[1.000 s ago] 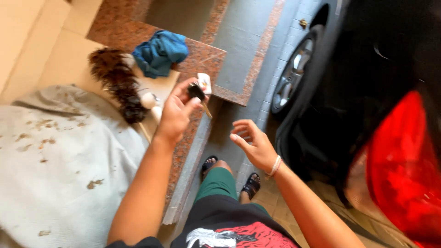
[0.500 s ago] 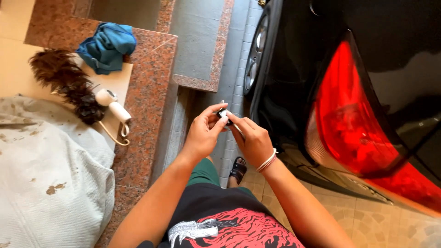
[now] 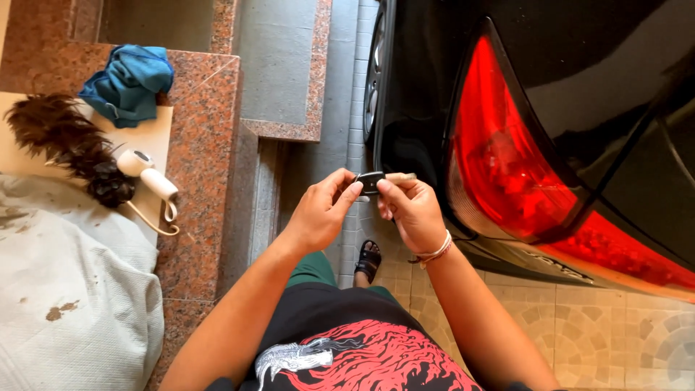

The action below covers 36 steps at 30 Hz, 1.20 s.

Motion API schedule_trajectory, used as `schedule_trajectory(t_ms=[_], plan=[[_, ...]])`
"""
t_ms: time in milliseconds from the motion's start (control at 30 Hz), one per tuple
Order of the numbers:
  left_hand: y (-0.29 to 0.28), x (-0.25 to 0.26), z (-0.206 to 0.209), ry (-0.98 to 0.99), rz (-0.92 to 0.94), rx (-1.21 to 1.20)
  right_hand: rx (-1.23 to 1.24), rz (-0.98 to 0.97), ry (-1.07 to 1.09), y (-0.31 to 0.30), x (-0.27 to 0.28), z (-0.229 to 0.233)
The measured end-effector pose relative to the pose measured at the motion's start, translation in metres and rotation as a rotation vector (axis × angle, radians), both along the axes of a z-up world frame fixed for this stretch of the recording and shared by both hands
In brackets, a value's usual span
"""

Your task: Opening the car trunk and cleaning the interior and protective mat using a feather duster and a handheld vacuum.

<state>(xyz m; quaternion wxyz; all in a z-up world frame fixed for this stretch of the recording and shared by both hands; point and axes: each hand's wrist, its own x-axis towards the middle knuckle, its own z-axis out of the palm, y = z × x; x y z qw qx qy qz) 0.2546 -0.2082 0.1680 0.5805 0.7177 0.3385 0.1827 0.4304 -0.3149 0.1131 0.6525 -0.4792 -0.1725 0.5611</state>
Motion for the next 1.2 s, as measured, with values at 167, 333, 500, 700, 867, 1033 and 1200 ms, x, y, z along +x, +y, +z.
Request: schedule_trajectory(t_ms=[167, 333, 500, 700, 867, 1033, 1200], plan=[[-0.011, 0.017, 0.010, -0.019, -0.039, -0.027, 0.087, -0.079, -0.124, -0.007, -0.006, 0.002], [-0.017, 0.036, 0.019, -0.042, -0.080, 0.000, 0.155, -0.208, -0.201, -0.011, -0.011, 0.006], [-0.017, 0.051, 0.024, -0.089, -0.116, 0.028, 0.239, -0.355, -0.168, -0.016, -0.014, 0.001], [-0.018, 0.056, 0.019, -0.067, -0.139, 0.017, 0.211, -0.393, -0.144, -0.019, -0.012, -0.006], [-0.017, 0.056, 0.012, -0.076, -0.137, -0.003, 0.192, -0.393, -0.132, -0.020, -0.012, -0.007], [-0.014, 0.053, 0.004, -0.053, -0.111, -0.031, 0.171, -0.360, -0.158, -0.016, -0.011, -0.006], [0.000, 0.041, -0.046, -0.229, 0.030, -0.316, 0.121, -0.191, -0.241, -0.008, -0.016, 0.003]])
